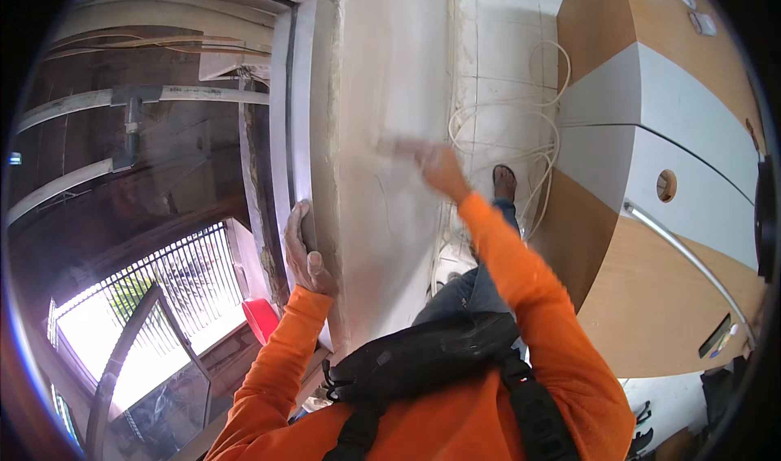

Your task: The person scoops plaster mixture from a bowl onto a scraper and applies it across the wall surface.

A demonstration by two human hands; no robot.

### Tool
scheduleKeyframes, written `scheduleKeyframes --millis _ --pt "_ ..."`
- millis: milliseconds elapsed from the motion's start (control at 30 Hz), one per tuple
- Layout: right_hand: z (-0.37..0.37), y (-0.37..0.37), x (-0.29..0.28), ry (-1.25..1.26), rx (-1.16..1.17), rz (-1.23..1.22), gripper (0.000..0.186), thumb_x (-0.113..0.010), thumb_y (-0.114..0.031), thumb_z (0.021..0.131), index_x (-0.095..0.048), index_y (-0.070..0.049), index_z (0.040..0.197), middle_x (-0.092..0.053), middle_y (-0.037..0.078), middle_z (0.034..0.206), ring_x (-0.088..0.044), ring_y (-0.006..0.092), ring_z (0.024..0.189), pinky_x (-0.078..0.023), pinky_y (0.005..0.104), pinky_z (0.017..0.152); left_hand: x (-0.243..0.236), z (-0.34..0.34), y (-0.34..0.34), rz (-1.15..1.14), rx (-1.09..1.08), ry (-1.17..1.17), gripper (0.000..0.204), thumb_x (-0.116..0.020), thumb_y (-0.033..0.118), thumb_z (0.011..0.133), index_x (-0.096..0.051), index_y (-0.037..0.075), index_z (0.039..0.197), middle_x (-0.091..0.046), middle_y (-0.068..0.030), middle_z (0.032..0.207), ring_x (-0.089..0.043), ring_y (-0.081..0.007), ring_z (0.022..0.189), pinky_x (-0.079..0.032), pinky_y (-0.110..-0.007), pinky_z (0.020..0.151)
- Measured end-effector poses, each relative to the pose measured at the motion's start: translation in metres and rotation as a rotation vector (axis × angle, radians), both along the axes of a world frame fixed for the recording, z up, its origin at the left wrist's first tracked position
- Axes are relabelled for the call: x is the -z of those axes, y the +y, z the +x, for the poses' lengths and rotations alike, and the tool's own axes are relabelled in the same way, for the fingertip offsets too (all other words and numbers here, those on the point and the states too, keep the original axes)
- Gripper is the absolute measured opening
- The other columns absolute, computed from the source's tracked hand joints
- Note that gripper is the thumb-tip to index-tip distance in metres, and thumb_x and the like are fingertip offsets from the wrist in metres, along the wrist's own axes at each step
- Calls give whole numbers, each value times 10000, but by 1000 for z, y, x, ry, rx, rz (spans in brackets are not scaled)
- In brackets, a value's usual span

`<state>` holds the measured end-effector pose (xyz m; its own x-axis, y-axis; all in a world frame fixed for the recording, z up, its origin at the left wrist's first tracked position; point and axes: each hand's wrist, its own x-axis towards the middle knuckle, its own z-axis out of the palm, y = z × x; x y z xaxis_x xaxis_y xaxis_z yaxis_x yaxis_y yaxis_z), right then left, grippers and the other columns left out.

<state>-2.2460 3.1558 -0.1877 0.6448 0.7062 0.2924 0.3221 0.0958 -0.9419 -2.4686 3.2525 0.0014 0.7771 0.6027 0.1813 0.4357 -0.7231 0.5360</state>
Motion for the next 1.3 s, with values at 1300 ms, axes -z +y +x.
scheduleKeyframes --millis 1300 --pt "366 191 69 -551 283 57 295 -530 -117 808 -634 42 1034 -649 239 990 -600 378 952 -476 415 869 20 2 11 10 -35 154 916 -302 700 885 -380 -104 1316 -496 -265 1269 -471 -374 1223 -342 -436 1054"
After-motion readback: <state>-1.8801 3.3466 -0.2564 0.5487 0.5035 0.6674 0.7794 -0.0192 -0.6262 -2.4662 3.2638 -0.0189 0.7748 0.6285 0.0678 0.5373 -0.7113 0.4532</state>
